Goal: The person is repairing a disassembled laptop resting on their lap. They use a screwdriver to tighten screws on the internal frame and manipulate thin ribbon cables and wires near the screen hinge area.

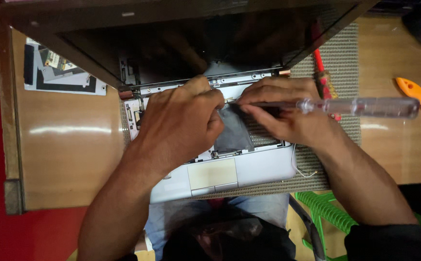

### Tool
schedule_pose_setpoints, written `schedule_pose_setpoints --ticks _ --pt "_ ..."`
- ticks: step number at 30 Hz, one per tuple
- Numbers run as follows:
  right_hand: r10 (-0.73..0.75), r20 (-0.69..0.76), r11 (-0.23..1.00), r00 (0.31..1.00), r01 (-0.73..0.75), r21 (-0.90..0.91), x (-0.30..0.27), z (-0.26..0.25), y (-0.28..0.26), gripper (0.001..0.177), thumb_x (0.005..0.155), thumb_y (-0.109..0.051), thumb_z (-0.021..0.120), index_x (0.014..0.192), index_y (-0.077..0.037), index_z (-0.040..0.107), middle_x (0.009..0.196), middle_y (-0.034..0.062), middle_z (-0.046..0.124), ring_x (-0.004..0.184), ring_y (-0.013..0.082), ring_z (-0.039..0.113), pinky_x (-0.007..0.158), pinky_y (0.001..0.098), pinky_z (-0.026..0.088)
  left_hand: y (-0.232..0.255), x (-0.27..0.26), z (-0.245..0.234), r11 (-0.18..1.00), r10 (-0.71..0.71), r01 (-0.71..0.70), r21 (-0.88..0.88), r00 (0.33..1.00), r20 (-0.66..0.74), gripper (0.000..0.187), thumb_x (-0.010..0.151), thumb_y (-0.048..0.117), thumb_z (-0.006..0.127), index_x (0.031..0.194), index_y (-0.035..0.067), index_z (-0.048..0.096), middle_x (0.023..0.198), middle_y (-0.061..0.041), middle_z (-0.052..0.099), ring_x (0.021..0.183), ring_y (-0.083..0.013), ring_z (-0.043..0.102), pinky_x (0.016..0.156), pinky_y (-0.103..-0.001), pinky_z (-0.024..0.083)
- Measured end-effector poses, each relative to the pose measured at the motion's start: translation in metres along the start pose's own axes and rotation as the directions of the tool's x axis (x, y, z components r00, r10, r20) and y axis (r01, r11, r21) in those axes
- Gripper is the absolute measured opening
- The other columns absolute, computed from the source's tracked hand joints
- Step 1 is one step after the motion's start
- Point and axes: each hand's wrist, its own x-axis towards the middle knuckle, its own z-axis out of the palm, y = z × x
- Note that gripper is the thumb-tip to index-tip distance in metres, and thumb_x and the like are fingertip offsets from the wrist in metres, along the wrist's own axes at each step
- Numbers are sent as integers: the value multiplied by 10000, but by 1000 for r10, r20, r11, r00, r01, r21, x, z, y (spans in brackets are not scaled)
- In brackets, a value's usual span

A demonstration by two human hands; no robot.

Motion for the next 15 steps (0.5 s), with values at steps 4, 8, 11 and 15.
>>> schedule_pose_setpoints --ticks 4,8,11,15 --pt "-53 2 996 999 53 -77 1 1 -3 124 995 -42 678 1018 73 719 970 175 736 848 258 745 745 309 598 4 1 -5 999 -40 43 -32 995 89 136 850 141 537 886 156 667 884 -39 555 663 -354 592 620 -575 510" --pt "-59 -5 997 998 59 -54 -1 3 0 116 994 -37 680 1025 72 707 971 173 737 843 261 741 739 313 598 3 -1 -1 998 36 -37 -42 999 -18 97 842 137 581 804 128 670 921 -37 570 648 -366 586 561 -566 478" --pt "-67 0 997 998 67 -40 -1 4 3 119 977 -26 701 1026 82 713 966 184 740 840 262 748 732 302 617 0 -2 2 997 81 -80 11 994 -69 102 865 115 595 784 112 657 910 -34 554 630 -338 584 565 -550 493" --pt "-148 -9 976 989 145 -162 -2 8 2 89 976 -12 717 964 74 739 944 193 749 817 275 751 719 334 628 -11 -2 11 941 269 -207 266 937 -222 95 737 23 735 767 71 659 890 -120 603 684 -375 670 509 -519 503"
